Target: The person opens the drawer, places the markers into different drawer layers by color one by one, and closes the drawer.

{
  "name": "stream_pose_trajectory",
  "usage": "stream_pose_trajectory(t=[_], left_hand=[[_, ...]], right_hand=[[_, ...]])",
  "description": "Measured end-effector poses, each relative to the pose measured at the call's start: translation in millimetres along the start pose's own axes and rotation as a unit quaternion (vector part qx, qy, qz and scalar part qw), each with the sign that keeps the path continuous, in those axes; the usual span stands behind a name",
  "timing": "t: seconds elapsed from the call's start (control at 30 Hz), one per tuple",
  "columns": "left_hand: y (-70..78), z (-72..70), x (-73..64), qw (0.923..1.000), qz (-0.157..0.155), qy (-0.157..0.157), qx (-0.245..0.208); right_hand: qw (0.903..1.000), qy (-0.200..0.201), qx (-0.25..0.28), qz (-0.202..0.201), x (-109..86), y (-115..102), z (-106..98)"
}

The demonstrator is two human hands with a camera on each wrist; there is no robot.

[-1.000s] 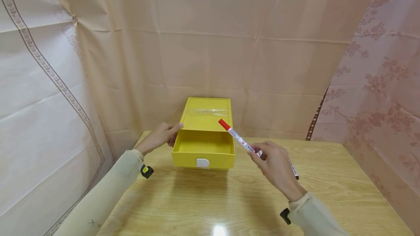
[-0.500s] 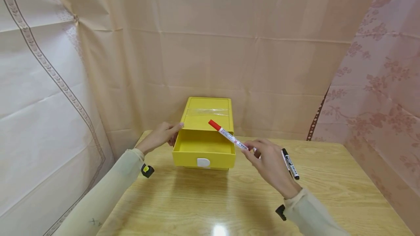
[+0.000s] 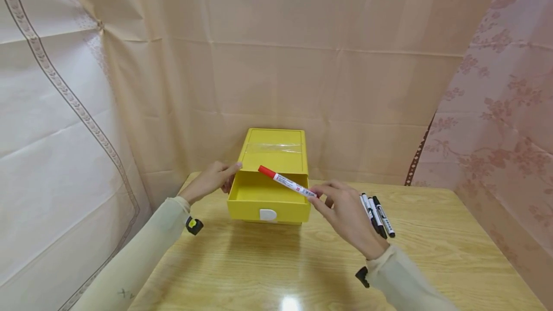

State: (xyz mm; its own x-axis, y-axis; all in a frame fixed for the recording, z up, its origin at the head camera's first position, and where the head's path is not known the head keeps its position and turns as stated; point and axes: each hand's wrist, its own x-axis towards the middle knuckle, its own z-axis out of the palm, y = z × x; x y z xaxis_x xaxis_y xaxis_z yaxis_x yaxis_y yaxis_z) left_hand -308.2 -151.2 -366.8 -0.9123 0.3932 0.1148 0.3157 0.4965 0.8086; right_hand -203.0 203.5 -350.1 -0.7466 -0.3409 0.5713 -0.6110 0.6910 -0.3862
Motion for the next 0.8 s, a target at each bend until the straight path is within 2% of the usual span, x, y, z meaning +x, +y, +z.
stream_pose_trajectory(t=[0.33,0.53,0.8], left_hand=[[-1.0,-0.5,0.3,1.0000,0.001,0.000,-0.001],[-0.1,-0.5,0.4,1.0000,0.000,0.000,-0.004],[0.4,-0.3,-0.4,0.9999,0.004,-0.004,-0.009]], right_hand=[[0.9998,-0.014,0.003,-0.013,3.4,-2.7,2.6],[0.9994,-0.003,0.005,-0.035,5.4,-3.7,8.4],[0.9993,-0.009,0.001,-0.037,7.7,-5.2,10.5]])
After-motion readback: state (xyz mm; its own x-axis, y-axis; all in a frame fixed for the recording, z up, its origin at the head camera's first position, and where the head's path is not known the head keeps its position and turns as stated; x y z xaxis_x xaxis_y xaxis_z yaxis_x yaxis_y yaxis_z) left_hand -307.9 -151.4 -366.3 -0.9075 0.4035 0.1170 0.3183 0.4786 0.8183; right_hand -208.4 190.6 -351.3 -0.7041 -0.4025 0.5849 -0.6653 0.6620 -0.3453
